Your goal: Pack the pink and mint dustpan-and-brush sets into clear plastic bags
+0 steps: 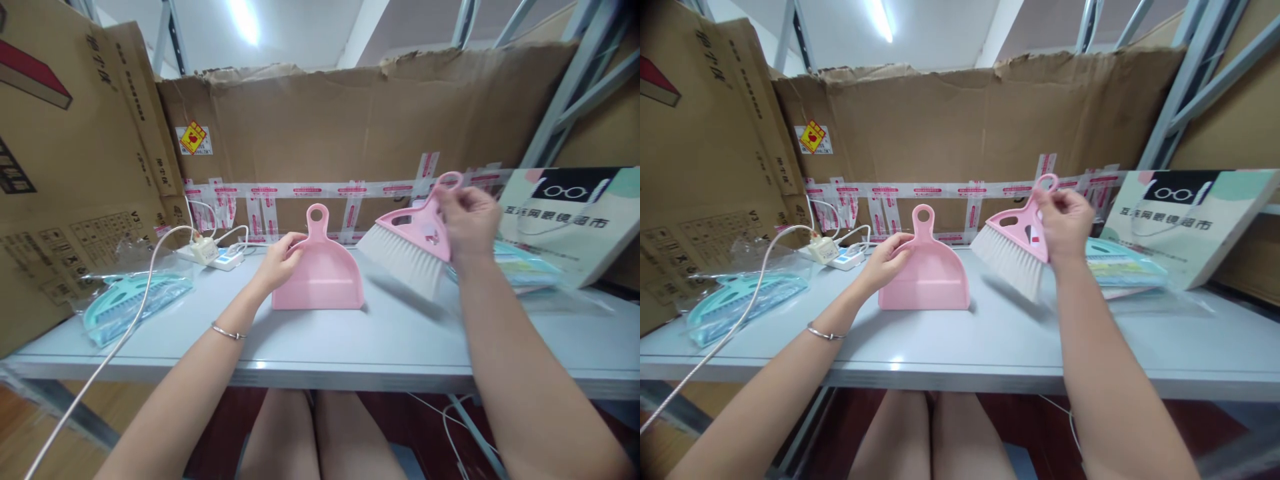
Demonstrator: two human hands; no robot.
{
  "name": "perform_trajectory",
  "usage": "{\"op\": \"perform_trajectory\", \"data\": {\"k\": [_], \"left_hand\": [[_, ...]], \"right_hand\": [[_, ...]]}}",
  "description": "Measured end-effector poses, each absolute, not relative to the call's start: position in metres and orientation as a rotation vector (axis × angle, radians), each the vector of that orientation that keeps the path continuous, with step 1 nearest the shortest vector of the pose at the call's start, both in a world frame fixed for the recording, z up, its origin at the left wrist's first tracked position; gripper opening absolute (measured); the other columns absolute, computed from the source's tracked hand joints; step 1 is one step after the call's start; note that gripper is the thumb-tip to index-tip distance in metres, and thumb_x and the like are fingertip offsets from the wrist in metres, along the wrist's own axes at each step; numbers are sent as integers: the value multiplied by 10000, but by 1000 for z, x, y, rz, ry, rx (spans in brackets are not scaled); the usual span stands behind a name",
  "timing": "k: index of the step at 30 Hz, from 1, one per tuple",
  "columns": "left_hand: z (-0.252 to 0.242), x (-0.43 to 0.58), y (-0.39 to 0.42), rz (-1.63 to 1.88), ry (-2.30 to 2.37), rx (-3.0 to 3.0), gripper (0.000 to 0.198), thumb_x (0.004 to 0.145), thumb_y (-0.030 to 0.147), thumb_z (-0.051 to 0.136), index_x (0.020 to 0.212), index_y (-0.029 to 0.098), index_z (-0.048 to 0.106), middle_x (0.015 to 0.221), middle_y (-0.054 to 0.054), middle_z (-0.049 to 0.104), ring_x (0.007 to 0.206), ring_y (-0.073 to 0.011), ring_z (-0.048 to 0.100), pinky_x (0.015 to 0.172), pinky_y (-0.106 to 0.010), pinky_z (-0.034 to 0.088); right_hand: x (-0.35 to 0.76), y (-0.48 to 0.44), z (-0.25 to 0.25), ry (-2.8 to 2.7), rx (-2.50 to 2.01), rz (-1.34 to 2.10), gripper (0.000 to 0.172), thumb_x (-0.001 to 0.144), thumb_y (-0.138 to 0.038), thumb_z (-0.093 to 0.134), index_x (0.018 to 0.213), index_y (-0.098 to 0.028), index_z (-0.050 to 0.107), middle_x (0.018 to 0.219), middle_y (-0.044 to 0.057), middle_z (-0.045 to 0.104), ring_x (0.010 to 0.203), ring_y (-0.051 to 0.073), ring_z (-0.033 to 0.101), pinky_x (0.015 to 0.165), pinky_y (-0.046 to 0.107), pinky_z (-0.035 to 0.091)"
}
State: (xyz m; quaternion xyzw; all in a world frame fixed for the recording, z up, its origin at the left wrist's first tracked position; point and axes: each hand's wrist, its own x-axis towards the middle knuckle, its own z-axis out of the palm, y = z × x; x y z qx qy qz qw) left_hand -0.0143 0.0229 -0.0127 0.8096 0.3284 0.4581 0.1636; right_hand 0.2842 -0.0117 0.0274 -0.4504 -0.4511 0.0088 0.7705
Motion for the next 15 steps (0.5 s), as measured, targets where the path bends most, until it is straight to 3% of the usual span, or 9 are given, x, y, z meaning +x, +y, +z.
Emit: {"op": "perform_trajectory", "data": {"k": [4,7,11,15], "left_hand": [[-11,-13,22,1316,980,2287,274,809,226,454,1022,151,608,1038,-71,670,976,-206,595,865,-302,439],[-10,-10,21,1327,993,2271,266,807,214,445,980,156,640,1003,-57,687,954,-205,603,857,-299,440],[-11,-6,25,1335,1009,2186,271,781,167,453,943,160,670,974,-43,699,951,-201,606,852,-290,442],[-18,-4,33,1278,1007,2024,243,775,209,506,924,142,685,945,-50,703,896,-192,611,788,-267,453]], "right_hand": [[288,-19,37,-899,-681,-57,367,759,-561,519,631,-266,344,571,-15,384,531,158,441,519,323,360],[271,-24,36,-1037,-701,80,365,733,-598,529,674,-260,405,538,-35,373,457,145,411,458,300,333],[219,-20,23,-1245,-973,324,380,763,-619,491,743,-240,481,559,-39,429,439,109,379,430,255,305],[174,-6,9,-1523,-1169,394,250,842,-470,455,861,-226,509,655,-12,555,559,142,511,552,268,395]]}}
